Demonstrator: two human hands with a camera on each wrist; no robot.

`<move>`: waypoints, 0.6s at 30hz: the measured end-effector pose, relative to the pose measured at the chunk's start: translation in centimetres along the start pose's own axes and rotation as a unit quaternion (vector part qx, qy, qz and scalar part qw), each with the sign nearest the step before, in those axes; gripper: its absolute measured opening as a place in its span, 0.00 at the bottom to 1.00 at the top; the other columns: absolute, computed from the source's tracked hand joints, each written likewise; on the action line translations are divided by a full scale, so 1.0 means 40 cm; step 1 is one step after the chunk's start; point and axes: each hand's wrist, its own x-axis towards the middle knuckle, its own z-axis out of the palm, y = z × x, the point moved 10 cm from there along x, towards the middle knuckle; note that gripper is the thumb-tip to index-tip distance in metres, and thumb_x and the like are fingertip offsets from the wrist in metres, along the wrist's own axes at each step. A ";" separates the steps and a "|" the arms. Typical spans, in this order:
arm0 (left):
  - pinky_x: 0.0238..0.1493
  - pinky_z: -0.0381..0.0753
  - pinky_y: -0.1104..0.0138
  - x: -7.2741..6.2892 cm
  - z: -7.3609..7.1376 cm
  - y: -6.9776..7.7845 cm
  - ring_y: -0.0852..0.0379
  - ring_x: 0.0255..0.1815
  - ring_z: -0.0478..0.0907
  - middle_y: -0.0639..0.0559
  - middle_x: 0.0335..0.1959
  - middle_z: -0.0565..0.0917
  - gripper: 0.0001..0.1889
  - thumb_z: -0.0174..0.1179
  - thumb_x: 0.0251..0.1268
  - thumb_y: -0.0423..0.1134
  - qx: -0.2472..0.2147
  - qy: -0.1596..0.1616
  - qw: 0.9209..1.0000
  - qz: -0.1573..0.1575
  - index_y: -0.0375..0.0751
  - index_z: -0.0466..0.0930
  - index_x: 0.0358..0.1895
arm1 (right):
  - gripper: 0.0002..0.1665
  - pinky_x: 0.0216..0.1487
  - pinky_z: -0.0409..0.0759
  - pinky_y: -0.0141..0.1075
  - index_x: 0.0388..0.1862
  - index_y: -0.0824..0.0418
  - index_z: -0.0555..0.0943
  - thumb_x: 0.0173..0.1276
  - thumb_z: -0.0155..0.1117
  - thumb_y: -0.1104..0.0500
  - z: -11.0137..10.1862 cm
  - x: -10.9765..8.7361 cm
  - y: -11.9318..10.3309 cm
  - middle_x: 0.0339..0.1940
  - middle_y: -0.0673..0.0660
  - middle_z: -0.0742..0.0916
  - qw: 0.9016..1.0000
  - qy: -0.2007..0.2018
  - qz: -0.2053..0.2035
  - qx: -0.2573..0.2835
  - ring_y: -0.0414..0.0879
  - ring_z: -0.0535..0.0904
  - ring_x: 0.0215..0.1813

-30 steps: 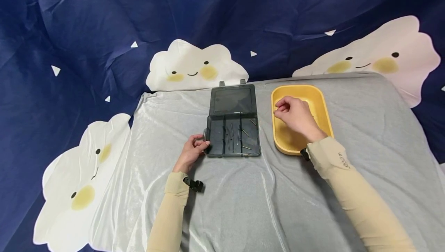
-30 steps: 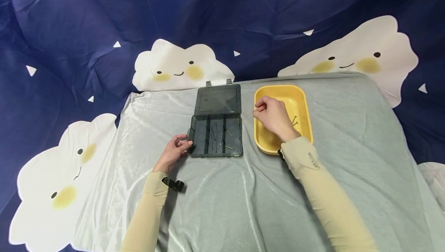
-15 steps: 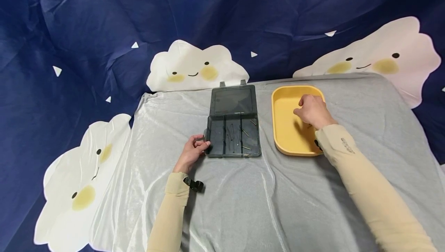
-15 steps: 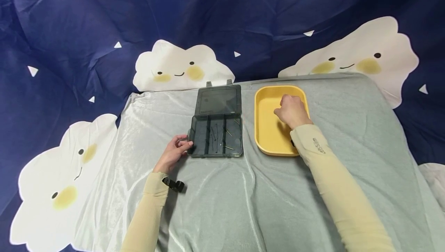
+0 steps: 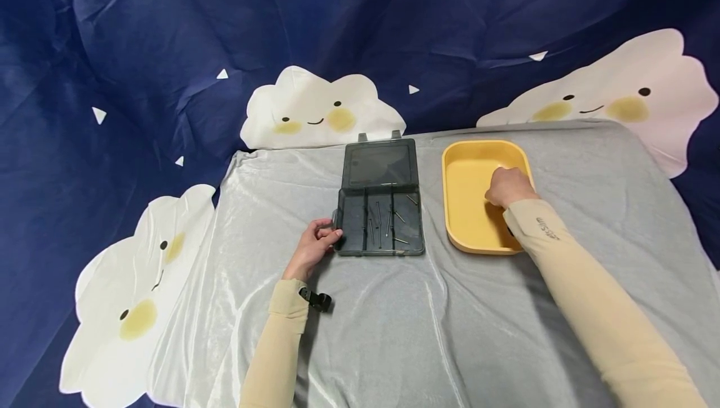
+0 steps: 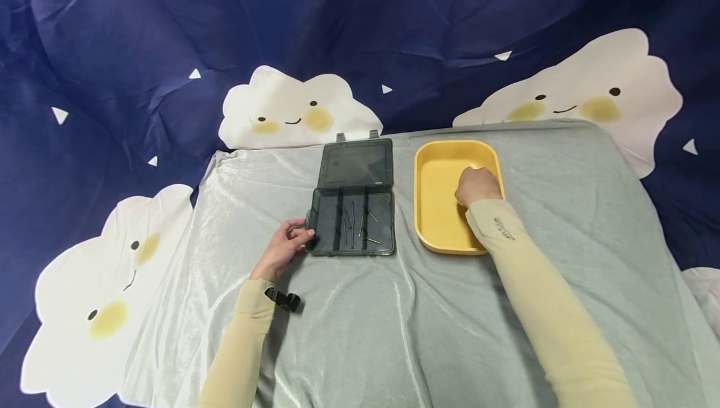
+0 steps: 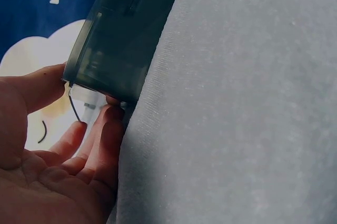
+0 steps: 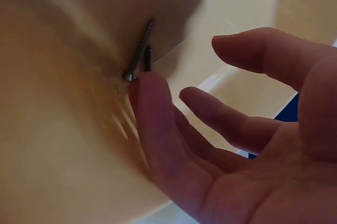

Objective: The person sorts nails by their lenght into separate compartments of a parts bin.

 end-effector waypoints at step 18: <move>0.34 0.75 0.69 -0.001 0.001 0.005 0.64 0.32 0.75 0.55 0.37 0.82 0.27 0.63 0.64 0.36 -0.003 -0.011 1.000 0.000 0.34 0.64 0.64 | 0.13 0.48 0.78 0.55 0.34 0.77 0.77 0.52 0.50 0.70 0.037 0.028 0.004 0.41 0.79 0.81 0.999 -0.025 -0.008 -0.045 0.71 0.78 0.46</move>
